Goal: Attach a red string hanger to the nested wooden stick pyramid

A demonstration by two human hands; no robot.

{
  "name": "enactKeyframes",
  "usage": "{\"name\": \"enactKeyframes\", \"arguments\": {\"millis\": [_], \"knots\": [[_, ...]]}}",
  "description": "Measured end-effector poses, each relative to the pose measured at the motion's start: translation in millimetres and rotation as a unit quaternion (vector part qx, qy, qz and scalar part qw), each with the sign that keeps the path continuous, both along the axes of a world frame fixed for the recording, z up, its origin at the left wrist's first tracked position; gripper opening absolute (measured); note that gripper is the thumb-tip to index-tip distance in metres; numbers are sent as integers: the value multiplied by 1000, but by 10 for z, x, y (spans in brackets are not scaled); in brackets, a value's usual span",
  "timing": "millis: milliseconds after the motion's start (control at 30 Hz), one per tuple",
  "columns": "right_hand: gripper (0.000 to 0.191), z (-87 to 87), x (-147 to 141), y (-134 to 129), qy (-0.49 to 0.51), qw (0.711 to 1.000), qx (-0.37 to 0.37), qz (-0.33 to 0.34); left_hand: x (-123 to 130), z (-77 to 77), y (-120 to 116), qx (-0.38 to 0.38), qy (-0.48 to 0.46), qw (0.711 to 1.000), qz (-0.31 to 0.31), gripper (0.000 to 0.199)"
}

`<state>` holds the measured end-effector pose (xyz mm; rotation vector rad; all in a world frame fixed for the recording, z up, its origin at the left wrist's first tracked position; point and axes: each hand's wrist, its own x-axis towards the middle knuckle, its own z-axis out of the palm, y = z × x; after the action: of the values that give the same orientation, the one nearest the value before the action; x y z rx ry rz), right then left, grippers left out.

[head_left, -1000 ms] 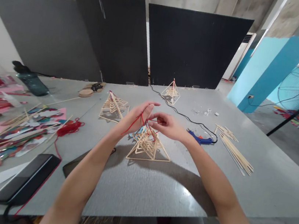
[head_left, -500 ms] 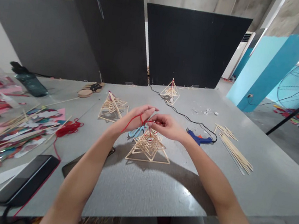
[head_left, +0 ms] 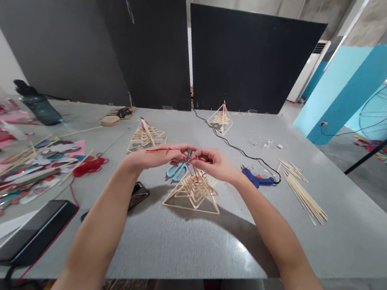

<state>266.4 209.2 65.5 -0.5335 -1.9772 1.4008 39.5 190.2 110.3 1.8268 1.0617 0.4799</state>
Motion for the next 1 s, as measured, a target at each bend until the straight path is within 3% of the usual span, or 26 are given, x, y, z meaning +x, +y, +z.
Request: {"name": "enactKeyframes", "arguments": {"millis": [133, 233, 300, 367, 500, 667, 867, 1000], "knots": [[31, -11, -22, -12, 8, 1000, 8, 28, -74, -30, 8, 69, 60, 995, -42, 42], [30, -8, -31, -15, 6, 1000, 8, 24, -173, -57, -7, 228, 59, 970, -58, 52], [29, 5, -32, -23, 7, 1000, 0, 20, -204, -55, -35, 329, 76, 941, -27, 54], [29, 25, -27, -39, 16, 1000, -15, 18, -183, -40, -67, 374, 108, 921, 18, 52], [31, 68, -13, -74, 17, 999, -49, -2, -18, -12, -100, 355, 65, 931, 49, 48], [29, 81, -5, -75, 19, 998, -53, -2, 177, -34, -86, 239, -49, 964, 108, 57], [33, 49, -16, -57, 5, 998, -31, 55, 170, -40, -69, 278, -5, 961, 14, 51], [38, 14, -46, -52, -7, 998, -15, 65, 197, -38, -71, 227, -20, 973, -32, 39]]}}
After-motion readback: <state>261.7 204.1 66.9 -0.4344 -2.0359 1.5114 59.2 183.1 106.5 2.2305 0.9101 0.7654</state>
